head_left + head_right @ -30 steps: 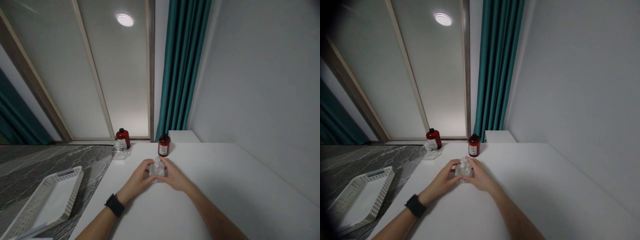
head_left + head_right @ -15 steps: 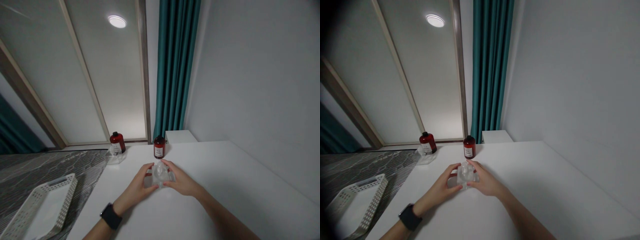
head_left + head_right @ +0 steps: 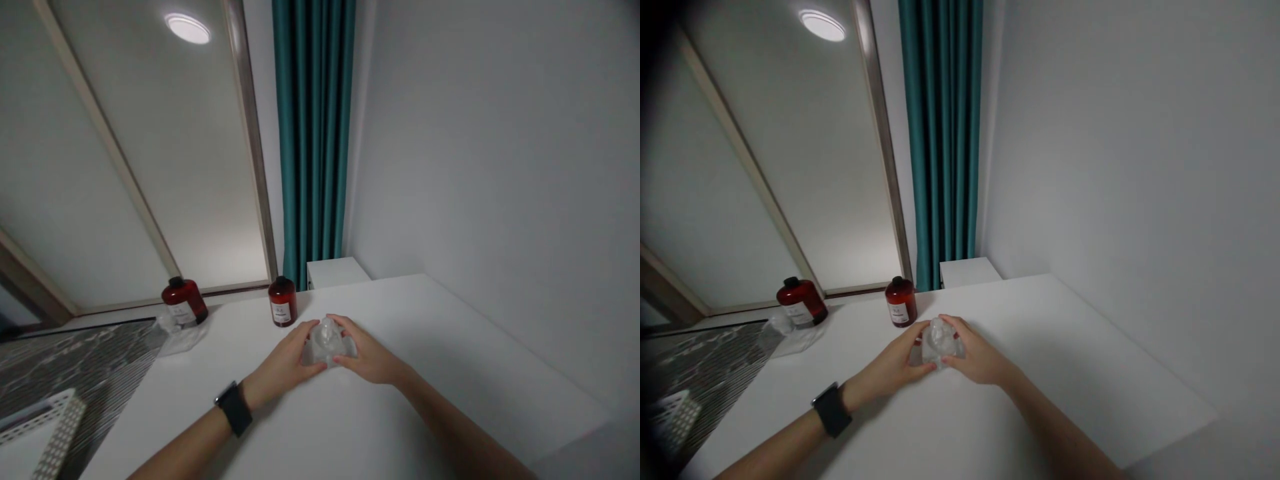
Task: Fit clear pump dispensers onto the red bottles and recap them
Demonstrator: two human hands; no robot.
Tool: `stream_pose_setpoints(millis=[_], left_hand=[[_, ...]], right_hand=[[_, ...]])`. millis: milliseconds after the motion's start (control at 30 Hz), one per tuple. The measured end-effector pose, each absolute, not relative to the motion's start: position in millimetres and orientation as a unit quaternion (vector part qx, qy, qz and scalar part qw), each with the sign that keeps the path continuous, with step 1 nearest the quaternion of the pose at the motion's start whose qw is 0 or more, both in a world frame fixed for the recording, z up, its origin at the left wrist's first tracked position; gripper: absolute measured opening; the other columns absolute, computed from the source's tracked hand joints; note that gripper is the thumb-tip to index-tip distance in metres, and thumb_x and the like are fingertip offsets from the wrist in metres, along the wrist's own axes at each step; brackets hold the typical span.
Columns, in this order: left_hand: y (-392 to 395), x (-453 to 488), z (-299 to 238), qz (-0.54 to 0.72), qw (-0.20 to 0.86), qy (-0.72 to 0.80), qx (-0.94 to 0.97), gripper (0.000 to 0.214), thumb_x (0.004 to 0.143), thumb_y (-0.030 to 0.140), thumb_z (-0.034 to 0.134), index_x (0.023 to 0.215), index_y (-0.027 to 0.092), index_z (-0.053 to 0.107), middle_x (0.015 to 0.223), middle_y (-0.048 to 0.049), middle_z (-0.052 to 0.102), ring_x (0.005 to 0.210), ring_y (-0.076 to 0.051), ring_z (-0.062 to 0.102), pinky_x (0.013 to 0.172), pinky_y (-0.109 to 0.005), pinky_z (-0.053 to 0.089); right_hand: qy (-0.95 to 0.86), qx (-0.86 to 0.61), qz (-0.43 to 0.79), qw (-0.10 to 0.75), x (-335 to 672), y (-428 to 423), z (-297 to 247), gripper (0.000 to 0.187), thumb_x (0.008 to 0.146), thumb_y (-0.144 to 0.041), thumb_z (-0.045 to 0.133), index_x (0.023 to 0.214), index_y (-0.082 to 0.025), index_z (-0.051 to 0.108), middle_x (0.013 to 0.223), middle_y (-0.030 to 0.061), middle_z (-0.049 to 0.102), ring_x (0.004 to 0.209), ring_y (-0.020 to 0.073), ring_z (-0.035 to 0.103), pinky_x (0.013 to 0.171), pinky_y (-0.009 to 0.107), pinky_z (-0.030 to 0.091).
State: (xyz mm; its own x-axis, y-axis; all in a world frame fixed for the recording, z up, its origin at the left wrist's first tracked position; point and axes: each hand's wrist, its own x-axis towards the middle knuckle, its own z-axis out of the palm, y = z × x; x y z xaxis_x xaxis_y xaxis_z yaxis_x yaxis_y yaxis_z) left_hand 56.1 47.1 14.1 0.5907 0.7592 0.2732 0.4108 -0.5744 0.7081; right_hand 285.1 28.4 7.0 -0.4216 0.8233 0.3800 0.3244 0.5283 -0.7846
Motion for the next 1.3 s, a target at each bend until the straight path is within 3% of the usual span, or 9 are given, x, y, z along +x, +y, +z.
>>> stream_pose_setpoints(millis=[467, 700, 967, 1300], left_hand=[[130, 154, 5, 0.234, 0.261, 0.272, 0.896, 0.066, 0.078, 0.033, 0.076, 0.135, 0.022, 0.046, 0.133, -0.0111, 0.059, 0.115, -0.03, 0.061, 0.101, -0.042, 0.048], [166, 179, -4, 0.228, 0.223, 0.261, 0.911, 0.064, 0.078, 0.034, 0.076, 0.133, 0.018, 0.047, 0.13, -0.0135, 0.059, 0.116, -0.029, 0.06, 0.1, -0.039, 0.048], [199, 213, -7, 0.209, 0.165, 0.336, 0.903, 0.067, 0.076, 0.035, 0.076, 0.132, 0.015, 0.046, 0.126, -0.018, 0.061, 0.116, -0.039, 0.058, 0.099, -0.051, 0.044], [233, 242, -24, 0.203, 0.155, 0.386, 0.887, 0.08, 0.077, 0.04, 0.075, 0.14, 0.014, 0.035, 0.12, -0.0186, 0.065, 0.112, -0.038, 0.062, 0.094, -0.045, 0.047]], right_hand=[[-0.734, -0.437, 0.293, 0.429, 378, 77, -14, 0.075, 0.075, -0.014, 0.07, 0.144, -0.023, 0.042, 0.141, 0.0127, 0.054, 0.128, 0.0271, 0.054, 0.103, 0.046, 0.05], [-0.668, -0.468, 0.263, 0.515, 392, 99, -45, 0.071, 0.074, -0.012, 0.058, 0.142, -0.025, 0.04, 0.145, 0.0135, 0.047, 0.137, 0.0264, 0.045, 0.104, 0.047, 0.049], [-0.56, -0.563, 0.187, 0.579, 408, 109, -69, 0.06, 0.08, -0.016, 0.05, 0.139, -0.026, 0.038, 0.124, 0.0114, 0.056, 0.119, 0.0244, 0.056, 0.098, 0.049, 0.051], [-0.53, -0.582, 0.156, 0.597, 396, 109, -64, 0.057, 0.077, -0.016, 0.049, 0.133, -0.024, 0.047, 0.116, 0.0097, 0.061, 0.109, 0.023, 0.06, 0.095, 0.044, 0.051]])
